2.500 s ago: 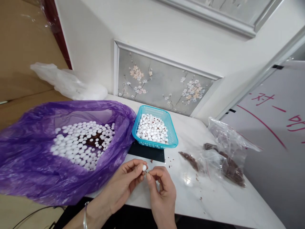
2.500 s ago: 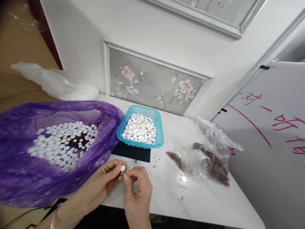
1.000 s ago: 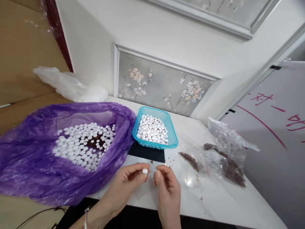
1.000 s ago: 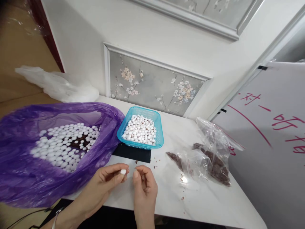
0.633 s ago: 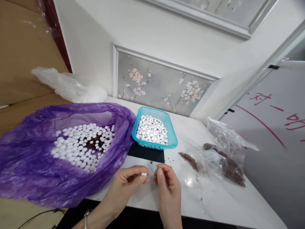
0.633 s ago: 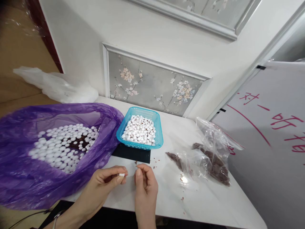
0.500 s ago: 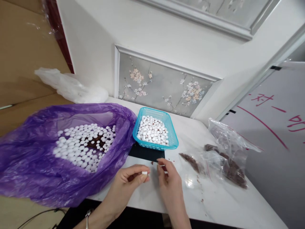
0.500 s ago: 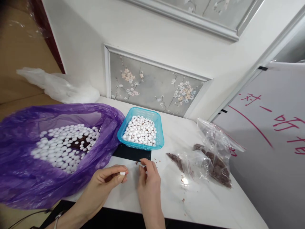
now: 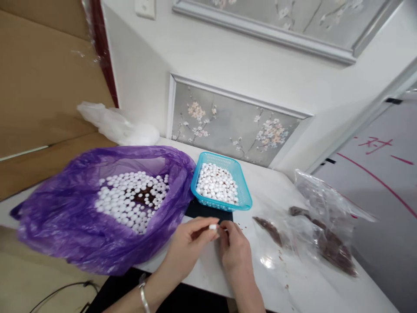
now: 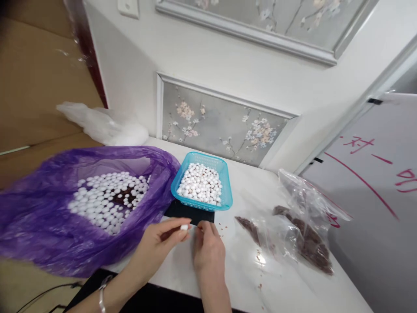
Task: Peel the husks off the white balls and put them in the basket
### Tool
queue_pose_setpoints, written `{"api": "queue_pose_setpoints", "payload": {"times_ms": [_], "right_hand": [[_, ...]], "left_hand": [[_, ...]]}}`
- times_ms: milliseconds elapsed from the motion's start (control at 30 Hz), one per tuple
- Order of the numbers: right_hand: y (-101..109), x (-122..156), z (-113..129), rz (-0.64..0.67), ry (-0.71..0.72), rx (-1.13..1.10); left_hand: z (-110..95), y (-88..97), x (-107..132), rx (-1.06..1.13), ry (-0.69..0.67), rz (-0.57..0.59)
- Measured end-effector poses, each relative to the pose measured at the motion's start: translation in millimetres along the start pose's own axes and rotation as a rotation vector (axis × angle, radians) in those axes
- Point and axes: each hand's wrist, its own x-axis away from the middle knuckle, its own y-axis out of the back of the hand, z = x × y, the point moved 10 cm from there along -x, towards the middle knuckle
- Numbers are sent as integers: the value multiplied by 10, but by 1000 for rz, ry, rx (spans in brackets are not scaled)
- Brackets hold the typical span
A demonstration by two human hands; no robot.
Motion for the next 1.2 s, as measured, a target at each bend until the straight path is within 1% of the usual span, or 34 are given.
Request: {"api": "queue_pose_setpoints", "payload": {"times_ms": [67, 133, 200, 233, 300, 333, 400, 500, 567, 633, 667, 700, 767, 867, 933, 1000, 1067, 1100, 1167, 1200], "right_hand": [[6, 52, -40, -22, 9, -32], [3, 97, -57, -35, 26, -63], [16, 130, -61, -58, 43, -89], [19, 140, -65, -64, 47, -102], [28, 147, -86, -70, 37, -130], [31, 145, -94, -68, 32, -151], [47, 134, -105, -66, 19, -196], [75, 116, -92, -56, -2, -235], [93, 111, -81, -51, -23, -237], [111, 111, -90, -56, -50, -229], [112, 111, -105, -57, -66, -224], [114, 112, -129, -63, -82, -219], [99, 107, -176, -65, -101, -220], [53, 92, -188, -47, -73, -271], [54, 88, -165, -58, -49, -307], [73, 92, -134, -74, -46, -339], [75, 100, -102, -60, -66, -412], [66, 106, -101, -44, -97, -493], [37, 122, -117, -6, -185, -698], [17, 133, -129, 15, -236, -798]], "left_hand": [[-321, -29, -149, -179, -171, -33], [-605, -111, -301, -372, -318, -32], [-746, -142, -439, -470, -357, -24], [-785, -130, -483, -507, -359, -18], [-819, -35, -506, -577, -345, -5], [-825, 57, -490, -617, -334, -3], [-822, 339, -441, -697, -300, -17], [-771, 897, -426, -824, -216, -48], [-705, 1221, -471, -905, -162, -53], [-619, 1425, -531, -974, -128, -45], [-570, 1476, -557, -1000, -120, -35], [-514, 1493, -579, -1020, -114, -19], [-391, 1464, -603, -1046, -106, 20], [-230, 1400, -607, -1068, -94, 51], [-180, 1399, -604, -1072, -92, 42], [-189, 1425, -600, -1064, -95, 27], [-260, 1449, -584, -1044, -104, 8], [-316, 1448, -566, -1031, -111, -3], [-444, 1387, -498, -994, -135, -22], [-500, 1339, -449, -927, -136, -37]]}}
